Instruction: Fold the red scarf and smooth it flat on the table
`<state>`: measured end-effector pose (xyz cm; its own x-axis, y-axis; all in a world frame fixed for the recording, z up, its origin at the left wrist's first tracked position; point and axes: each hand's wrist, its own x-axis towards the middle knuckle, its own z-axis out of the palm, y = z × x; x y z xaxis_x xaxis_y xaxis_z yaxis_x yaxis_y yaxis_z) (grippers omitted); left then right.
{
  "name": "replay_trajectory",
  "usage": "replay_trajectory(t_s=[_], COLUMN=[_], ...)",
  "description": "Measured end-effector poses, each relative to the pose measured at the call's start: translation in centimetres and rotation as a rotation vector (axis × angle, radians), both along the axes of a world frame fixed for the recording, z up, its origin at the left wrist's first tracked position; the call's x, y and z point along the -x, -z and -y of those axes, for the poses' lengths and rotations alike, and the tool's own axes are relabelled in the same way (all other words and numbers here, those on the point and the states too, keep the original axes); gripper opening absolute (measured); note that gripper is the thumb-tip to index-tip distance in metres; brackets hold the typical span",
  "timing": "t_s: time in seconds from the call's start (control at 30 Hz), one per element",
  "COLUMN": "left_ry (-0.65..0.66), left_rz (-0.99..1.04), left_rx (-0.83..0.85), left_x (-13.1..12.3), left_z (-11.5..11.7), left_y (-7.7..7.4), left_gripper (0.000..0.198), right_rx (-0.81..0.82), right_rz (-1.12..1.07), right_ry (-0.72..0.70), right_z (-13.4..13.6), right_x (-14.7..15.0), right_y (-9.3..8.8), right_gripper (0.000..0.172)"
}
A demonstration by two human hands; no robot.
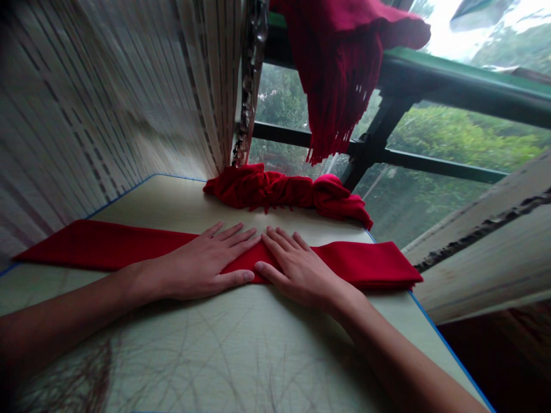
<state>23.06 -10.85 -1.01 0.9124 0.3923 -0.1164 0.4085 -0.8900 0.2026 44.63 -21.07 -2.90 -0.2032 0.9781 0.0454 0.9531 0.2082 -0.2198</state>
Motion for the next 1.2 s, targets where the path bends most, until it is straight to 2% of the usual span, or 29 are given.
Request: replay_trajectory(t_s=[0.2, 0.43, 0.67, 0.9, 1.2], left_ry=[0.006, 0.016, 0.005, 0.004, 0.010], left_rz=[0.009, 0.013, -0.007, -0.037, -0.034], left_rx=[-0.005, -0.007, 0.001, -0.022, -0.023], left_x=[0.1, 0.2, 0.2, 0.4, 0.4], left_z=[0.0, 0.0, 0.0, 0.2, 0.3], left_y=[0.0, 0.0, -0.1, -0.3, -0.2], left_gripper=[0.084, 0.084, 0.082, 0.085, 0.085], right_rx=[-0.010, 0.041, 0.029, 0.079, 0.080], right_rz=[-0.005, -0.022, -0.061, -0.029, -0.001], right_ry=[-0.001, 0.005, 0.013, 0.030, 0.027], right_z=[0.0, 0.0, 0.0, 0.1, 0.0], right_x=[0.0, 0.3, 0.0, 0.6, 0.6], right_y=[0.1, -0.5, -0.2, -0.9, -0.9], right_gripper=[0.072, 0.078, 0.076, 0.077, 0.079])
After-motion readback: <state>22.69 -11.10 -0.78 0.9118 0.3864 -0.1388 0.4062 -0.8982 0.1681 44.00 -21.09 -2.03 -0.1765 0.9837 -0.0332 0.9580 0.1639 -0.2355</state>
